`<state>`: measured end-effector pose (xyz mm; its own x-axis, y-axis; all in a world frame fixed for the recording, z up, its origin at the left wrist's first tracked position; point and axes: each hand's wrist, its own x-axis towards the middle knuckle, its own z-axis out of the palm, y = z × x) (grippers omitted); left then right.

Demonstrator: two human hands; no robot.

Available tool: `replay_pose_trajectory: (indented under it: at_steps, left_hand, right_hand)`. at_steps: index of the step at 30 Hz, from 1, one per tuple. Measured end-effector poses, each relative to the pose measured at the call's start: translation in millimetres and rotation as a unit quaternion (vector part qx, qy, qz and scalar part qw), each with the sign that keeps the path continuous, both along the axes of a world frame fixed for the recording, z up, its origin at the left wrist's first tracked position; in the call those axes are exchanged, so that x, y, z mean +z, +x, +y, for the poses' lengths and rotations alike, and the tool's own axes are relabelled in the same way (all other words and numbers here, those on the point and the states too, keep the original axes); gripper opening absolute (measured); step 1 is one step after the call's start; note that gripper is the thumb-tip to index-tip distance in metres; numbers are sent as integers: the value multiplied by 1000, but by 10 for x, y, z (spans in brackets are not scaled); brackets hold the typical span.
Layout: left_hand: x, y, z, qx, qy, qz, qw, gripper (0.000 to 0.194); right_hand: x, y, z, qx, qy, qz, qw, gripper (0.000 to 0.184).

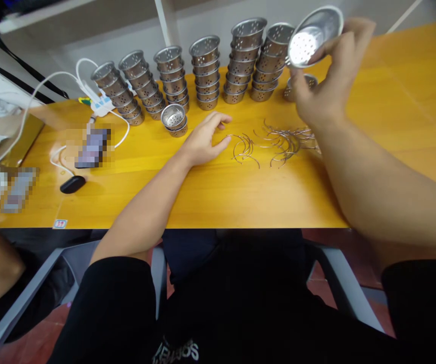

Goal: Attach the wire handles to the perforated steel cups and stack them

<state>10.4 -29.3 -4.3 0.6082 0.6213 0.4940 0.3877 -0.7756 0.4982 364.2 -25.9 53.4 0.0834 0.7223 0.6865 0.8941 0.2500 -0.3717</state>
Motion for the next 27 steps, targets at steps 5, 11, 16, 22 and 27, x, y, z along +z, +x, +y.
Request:
replay_pose_trajectory:
  at_steps: [5, 11, 16, 22, 27]
  left_hand:
    - [-215, -9, 191, 9, -12, -3, 1000, 72]
    - [-310, -6, 309, 39, -5, 10, 999, 112]
    - [-155, 22, 148, 62, -29, 5, 998, 109]
    - [-142, -19, 188, 82, -28, -15, 996, 107]
    - [-151, -49, 210, 86, -56, -23, 994, 105]
  right_hand:
    - [64, -293, -279, 204, 88, -20, 975, 24]
    - [36, -612, -476, 360, -150, -12, 921, 38]
    - [190, -643, -590, 333, -247, -12, 910, 60]
    - [385, -102, -346, 83, -296, -121, 944, 17]
    - [276, 529, -1, -121, -512, -208, 825, 63]
